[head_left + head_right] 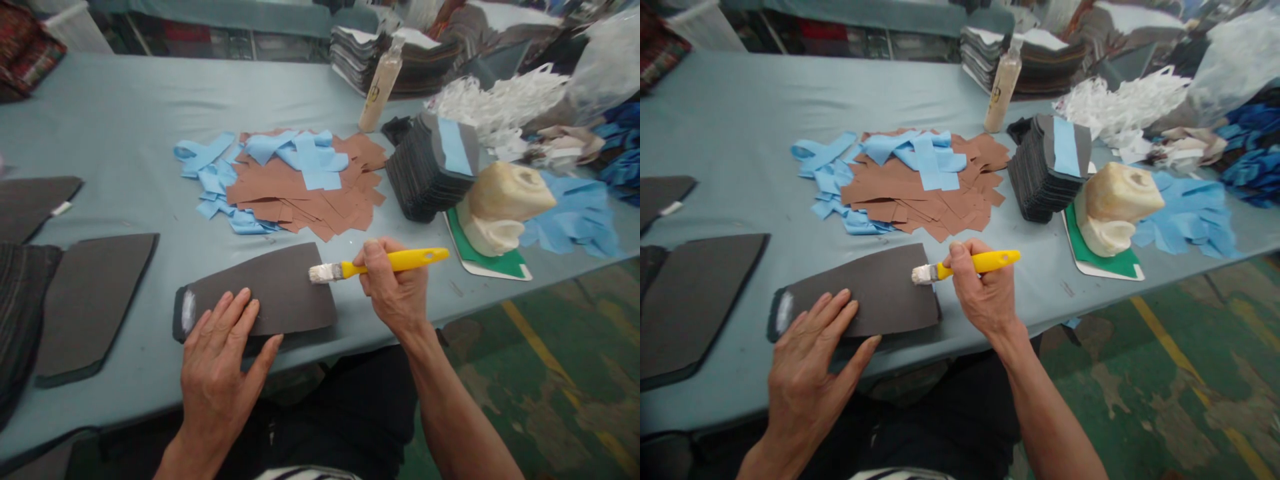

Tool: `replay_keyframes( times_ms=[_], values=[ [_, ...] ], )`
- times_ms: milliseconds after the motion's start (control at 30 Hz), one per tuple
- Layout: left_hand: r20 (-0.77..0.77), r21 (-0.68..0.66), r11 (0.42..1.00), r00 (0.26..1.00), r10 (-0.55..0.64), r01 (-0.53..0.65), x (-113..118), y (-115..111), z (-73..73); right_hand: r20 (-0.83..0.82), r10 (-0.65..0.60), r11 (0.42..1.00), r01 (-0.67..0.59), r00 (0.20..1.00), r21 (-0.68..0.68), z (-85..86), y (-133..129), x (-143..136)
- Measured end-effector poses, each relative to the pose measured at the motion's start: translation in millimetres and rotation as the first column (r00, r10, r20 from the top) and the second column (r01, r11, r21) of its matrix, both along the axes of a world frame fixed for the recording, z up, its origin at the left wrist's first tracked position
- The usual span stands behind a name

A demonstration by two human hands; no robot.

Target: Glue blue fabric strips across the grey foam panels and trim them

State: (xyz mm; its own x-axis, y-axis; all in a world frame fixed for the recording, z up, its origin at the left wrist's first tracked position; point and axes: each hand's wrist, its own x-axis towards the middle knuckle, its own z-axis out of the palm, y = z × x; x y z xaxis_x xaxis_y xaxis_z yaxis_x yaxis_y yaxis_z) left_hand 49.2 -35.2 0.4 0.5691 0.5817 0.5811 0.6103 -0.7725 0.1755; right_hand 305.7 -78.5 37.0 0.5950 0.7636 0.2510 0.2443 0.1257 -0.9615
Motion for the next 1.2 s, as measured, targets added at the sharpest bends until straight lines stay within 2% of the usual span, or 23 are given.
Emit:
replay_keyframes(
  times_ms=[67, 167, 267, 433, 567, 700, 767, 900, 967, 1067, 1200],
  values=[
    [0.005, 0.0, 1.0, 1.0, 0.002, -0.002, 0.0, -0.1, -0.3, 0.005, 0.007, 1.0, -0.006, 1.0, -0.027, -1.9, 0.1, -1.7],
    [0.014, -0.007, 1.0, 1.0, 0.004, -0.004, -0.1, -0.6, -1.1, 0.026, -0.055, 0.996, 0.056, 0.998, -0.068, 0.0, -3.2, 2.6],
    [0.018, -0.016, 1.0, 1.0, 0.007, -0.007, -0.3, -0.9, -1.7, 0.022, -0.115, 0.992, 0.116, 0.993, -0.048, 11.2, -6.4, 5.4],
    [0.0, -0.029, 1.0, 1.0, 0.009, -0.009, -0.8, -0.8, -0.3, 0.0, -0.127, 0.992, 0.127, 0.992, 0.019, 26.8, -3.0, -6.1],
    [-0.018, -0.019, 1.0, 1.0, 0.015, -0.015, -0.4, -0.5, 1.8, -0.024, -0.088, 0.996, 0.088, 0.996, 0.017, 17.1, 0.5, -12.6],
    [-0.03, -0.001, 1.0, 0.999, 0.026, -0.026, 0.0, 0.0, 2.1, -0.031, -0.025, 0.999, 0.024, 0.999, -0.022, 4.5, -1.2, -4.1],
    [-0.031, -0.002, 1.0, 0.999, 0.028, -0.028, -0.1, -0.1, 1.7, -0.03, -0.088, 0.996, 0.087, 0.996, -0.026, 6.2, -6.9, 4.1],
    [-0.03, -0.012, 1.0, 0.999, 0.022, -0.022, -0.7, -0.2, 1.3, -0.032, -0.297, 0.953, 0.299, 0.954, 0.05, 20.4, -24.6, 19.0],
    [-0.031, -0.019, 1.0, 0.999, 0.023, -0.023, -1.9, 0.3, 2.3, -0.071, -0.338, 0.934, 0.343, 0.939, 0.099, 23.5, -32.0, 23.5],
    [-0.053, -0.046, 0.999, 0.998, 0.024, -0.027, -5.0, 1.4, 6.5, -0.178, -0.332, 0.924, 0.358, 0.926, 0.137, 16.1, -37.5, 26.5],
    [-0.068, -0.087, 0.995, 0.997, 0.044, -0.049, -9.2, 2.1, 14.9, -0.304, -0.309, 0.933, 0.349, 0.901, 0.086, -4.3, -36.3, 26.9]
  ],
)
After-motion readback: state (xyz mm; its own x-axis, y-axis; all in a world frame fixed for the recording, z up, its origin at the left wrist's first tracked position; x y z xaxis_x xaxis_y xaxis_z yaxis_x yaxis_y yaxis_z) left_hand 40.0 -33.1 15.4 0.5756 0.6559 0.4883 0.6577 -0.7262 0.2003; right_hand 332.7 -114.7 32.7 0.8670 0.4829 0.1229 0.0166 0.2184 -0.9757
